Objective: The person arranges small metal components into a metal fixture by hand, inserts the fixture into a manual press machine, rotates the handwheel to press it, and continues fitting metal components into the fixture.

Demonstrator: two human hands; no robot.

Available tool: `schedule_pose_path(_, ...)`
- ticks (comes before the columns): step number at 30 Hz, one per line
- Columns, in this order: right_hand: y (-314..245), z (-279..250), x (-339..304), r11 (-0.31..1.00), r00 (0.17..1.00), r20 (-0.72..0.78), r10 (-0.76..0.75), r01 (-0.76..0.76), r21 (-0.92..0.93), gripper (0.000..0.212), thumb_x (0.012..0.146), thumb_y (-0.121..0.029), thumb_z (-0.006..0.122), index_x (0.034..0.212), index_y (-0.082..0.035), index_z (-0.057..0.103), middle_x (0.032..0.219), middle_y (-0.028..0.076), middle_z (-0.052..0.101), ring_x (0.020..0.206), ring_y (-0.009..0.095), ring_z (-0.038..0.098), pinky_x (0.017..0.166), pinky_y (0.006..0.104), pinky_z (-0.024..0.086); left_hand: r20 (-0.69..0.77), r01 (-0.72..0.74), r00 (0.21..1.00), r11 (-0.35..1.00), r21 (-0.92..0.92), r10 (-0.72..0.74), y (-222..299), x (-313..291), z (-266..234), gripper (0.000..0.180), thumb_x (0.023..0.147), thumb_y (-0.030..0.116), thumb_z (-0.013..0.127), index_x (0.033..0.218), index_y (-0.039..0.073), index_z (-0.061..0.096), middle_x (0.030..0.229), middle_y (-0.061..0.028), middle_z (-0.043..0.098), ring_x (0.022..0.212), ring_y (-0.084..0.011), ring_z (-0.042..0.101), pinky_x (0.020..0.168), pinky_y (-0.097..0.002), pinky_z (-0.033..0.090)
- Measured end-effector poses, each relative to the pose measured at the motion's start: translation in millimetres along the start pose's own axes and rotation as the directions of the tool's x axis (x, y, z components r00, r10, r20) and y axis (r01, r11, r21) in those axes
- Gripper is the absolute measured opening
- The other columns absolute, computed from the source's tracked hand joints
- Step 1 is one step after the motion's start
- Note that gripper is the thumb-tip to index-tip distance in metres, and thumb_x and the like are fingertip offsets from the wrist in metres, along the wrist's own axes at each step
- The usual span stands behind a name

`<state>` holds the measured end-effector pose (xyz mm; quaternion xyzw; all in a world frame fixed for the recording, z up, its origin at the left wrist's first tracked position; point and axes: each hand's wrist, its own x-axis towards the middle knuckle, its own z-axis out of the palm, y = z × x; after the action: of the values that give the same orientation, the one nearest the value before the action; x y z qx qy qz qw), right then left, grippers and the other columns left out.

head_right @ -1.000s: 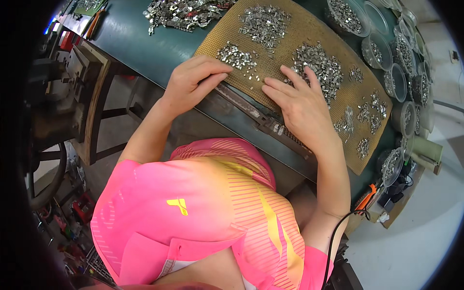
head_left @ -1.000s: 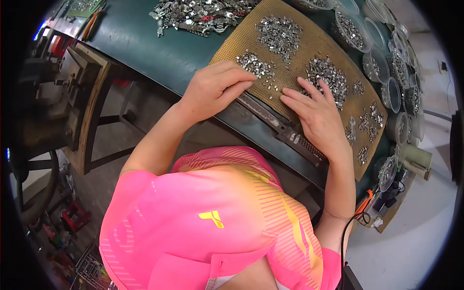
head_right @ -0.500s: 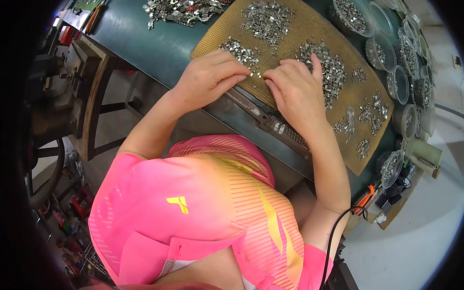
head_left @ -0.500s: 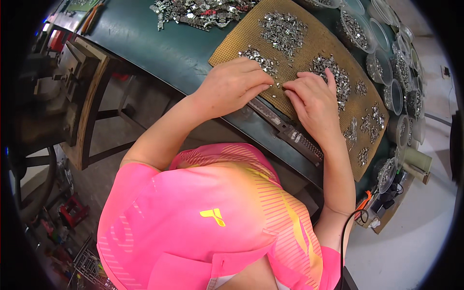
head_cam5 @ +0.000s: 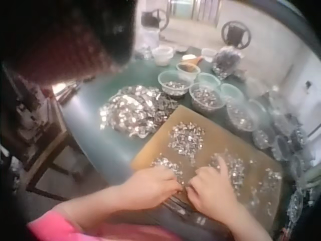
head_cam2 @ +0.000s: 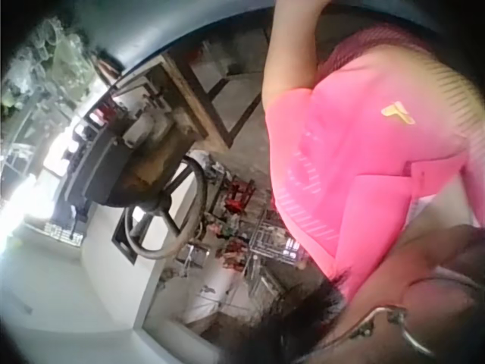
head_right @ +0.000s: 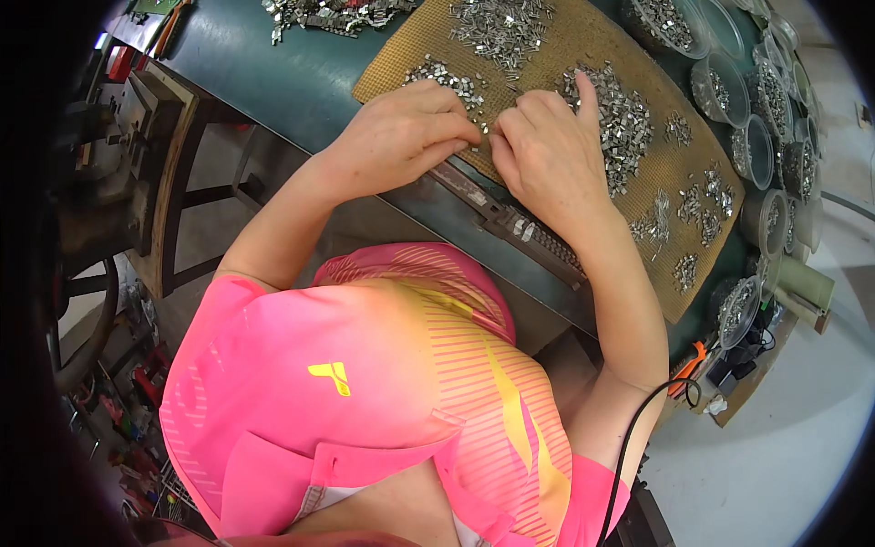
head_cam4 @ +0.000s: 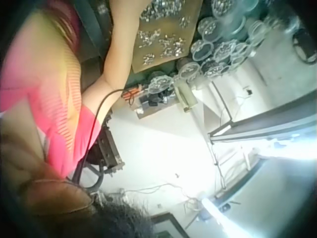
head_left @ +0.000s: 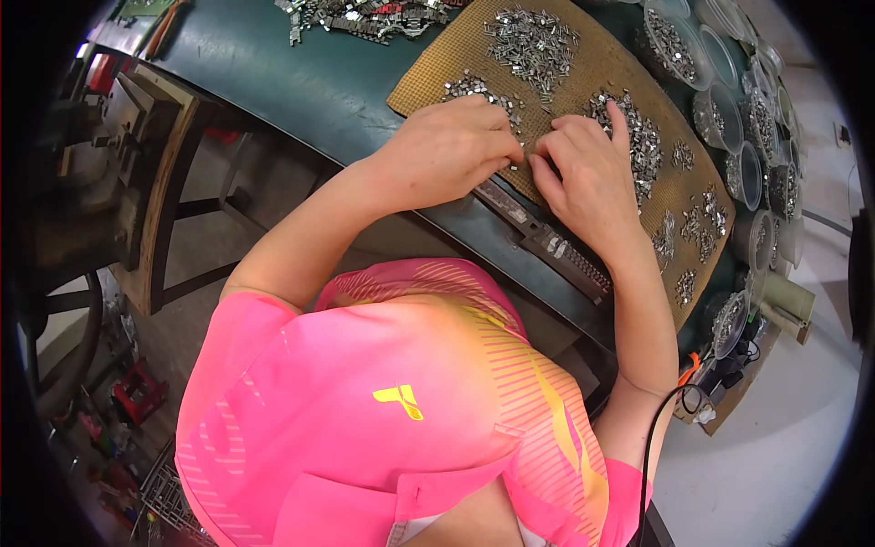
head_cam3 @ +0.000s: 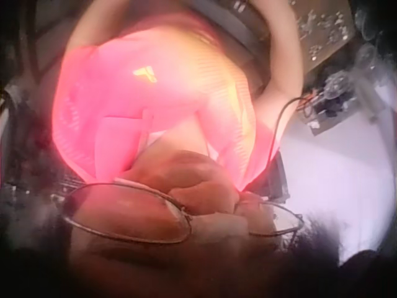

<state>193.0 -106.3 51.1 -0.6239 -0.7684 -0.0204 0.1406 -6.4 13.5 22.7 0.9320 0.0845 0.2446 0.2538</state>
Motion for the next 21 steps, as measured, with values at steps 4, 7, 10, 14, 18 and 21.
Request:
schedule_pose_path(4,-8,-10,-11,1.0,0.999,0.035,-0.015,0.015,0.018,0.012,0.088,-0.018,0.076,0.093,-0.009,0.069,0.098,0.008,0.066,0.112,0.026,0.064,0.118,0.0638,0.031,0.004,-0.013,1.0,0.999,-0.032,0.014,-1,-1,-3,0.009,0.09,0.011,0.073,0.098,0.011,0.075,0.091,-0.0031,0.064,0.091,-0.0274,0.063,0.081,-0.0406,0.052)
schedule_pose_path(7,-11,-9,-16,1.0,0.999,0.044,0.02,-0.02,-0.013,0.012,0.089,-0.017,0.076,0.094,-0.008,0.07,0.1,0.008,0.067,0.114,0.028,0.064,0.118,0.0643,0.031,0.012,-0.023,1.0,0.999,-0.024,0.023,-1,0,0,0.009,0.09,0.01,0.072,0.098,0.011,0.075,0.091,-0.0035,0.064,0.092,-0.0276,0.063,0.08,-0.0406,0.052)
schedule_pose_path(10,-12,-6,-20,0.997,0.997,-0.006,0.079,-0.079,0.003,0.011,0.09,-0.015,0.076,0.098,-0.009,0.071,0.102,0.009,0.068,0.116,0.028,0.064,0.118,0.0642,0.031,0.022,-0.01,1.0,1.0,-0.008,0.01,-1,1,-1,0.009,0.09,0.01,0.072,0.098,0.011,0.075,0.091,-0.0038,0.064,0.092,-0.0275,0.063,0.08,-0.0407,0.052)
schedule_pose_path(14,-10,-7,-25,0.991,0.992,0.019,0.122,-0.123,0.057,0.011,0.09,-0.013,0.076,0.1,-0.01,0.072,0.104,0.008,0.07,0.119,0.028,0.064,0.118,0.0636,0.031,0.027,-0.007,1.0,1.0,0.0,0.007,-1,0,-1,0.009,0.091,0.01,0.071,0.098,0.011,0.075,0.091,-0.004,0.064,0.092,-0.0277,0.063,0.08,-0.0409,0.052)
schedule_pose_path(18,-11,-8,-28,0.983,0.988,-0.005,0.153,-0.152,0.106,0.01,0.091,-0.013,0.075,0.1,-0.011,0.072,0.103,0.007,0.07,0.122,0.027,0.064,0.118,0.0635,0.031,0.009,-0.009,1.0,1.0,-0.014,0.009,-1,0,1,0.009,0.09,0.011,0.072,0.098,0.011,0.075,0.09,-0.0042,0.064,0.092,-0.0279,0.063,0.08,-0.0411,0.052)
schedule_pose_path(21,-16,-7,-27,0.986,0.988,-0.002,0.152,-0.151,0.07,0.01,0.091,-0.013,0.075,0.101,-0.012,0.071,0.101,0.006,0.069,0.121,0.027,0.064,0.117,0.0642,0.031,0.028,-0.009,1.0,1.0,-0.001,0.009,-2,1,0,0.01,0.09,0.011,0.072,0.099,0.011,0.075,0.09,-0.0043,0.064,0.093,-0.0279,0.063,0.081,-0.0411,0.052)
